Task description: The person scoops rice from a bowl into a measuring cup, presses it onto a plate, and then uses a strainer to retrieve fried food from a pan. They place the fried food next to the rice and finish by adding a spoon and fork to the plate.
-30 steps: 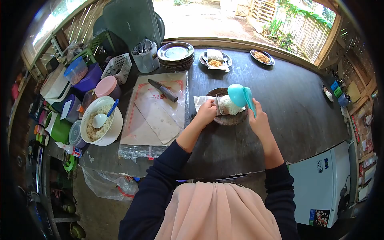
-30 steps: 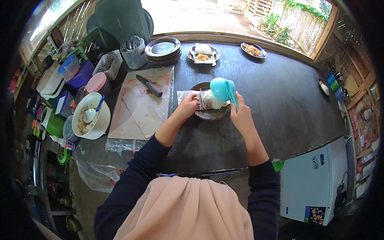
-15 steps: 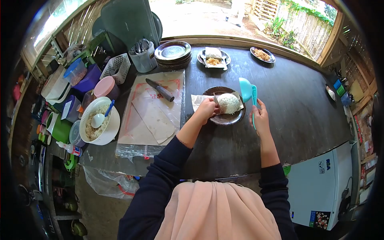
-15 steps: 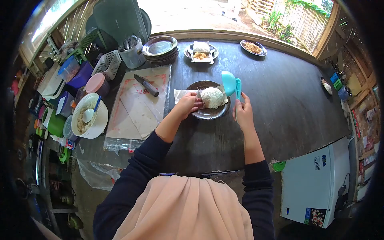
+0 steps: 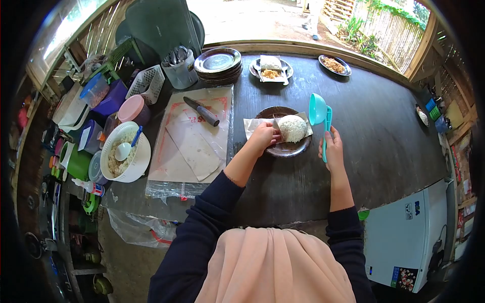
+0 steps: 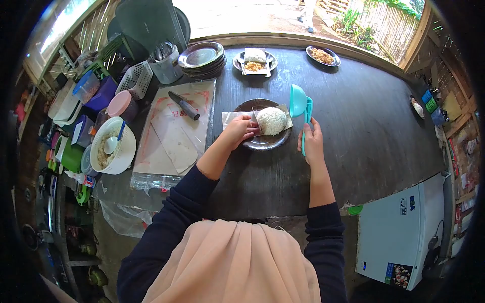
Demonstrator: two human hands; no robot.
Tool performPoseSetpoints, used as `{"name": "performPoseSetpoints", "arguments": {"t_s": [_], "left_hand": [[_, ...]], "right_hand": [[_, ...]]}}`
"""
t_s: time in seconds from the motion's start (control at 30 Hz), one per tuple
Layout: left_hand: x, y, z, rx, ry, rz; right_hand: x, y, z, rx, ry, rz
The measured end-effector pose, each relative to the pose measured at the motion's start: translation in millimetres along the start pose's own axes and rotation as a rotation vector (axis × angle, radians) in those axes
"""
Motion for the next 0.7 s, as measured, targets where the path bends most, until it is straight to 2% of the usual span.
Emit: {"name": "performPoseSetpoints", "arguments": {"t_s": [0.17, 0.23, 0.33, 0.5, 0.57, 0.7], "left_hand": [[-9, 15, -14, 0.054, -0.026, -0.029], [-13, 6, -10, 0.053, -0.086, 0.073], [-25, -5, -4, 0.066, -0.058, 0.048], [-59, -51, 20, 0.153, -0.099, 0.002], [-79, -82, 35, 0.195, -0.12, 0.051], [-126, -133, 45, 0.292, -0.205, 0.084]], "right_hand": [[6, -6, -9, 0.035, 0.052, -0.003], [12, -10, -16, 0.035, 0.054, -0.026], [27, -20, -32, 0.04, 0.044, -0.093], [70, -27, -50, -0.042, -0.029, -0.213], [96, -33, -61, -0.062, -0.103, -0.265], [158, -51, -75, -0.104, -0.185, -0.464]]}}
Point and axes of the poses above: each hand's wrist, its own y-axis towards the middle knuckle, its own x-axis out of the palm, z = x × y, the point moved 4 cm from there along y, towards the middle knuckle, and after that the axes turned 1 degree about x, right-handed, at the moved point
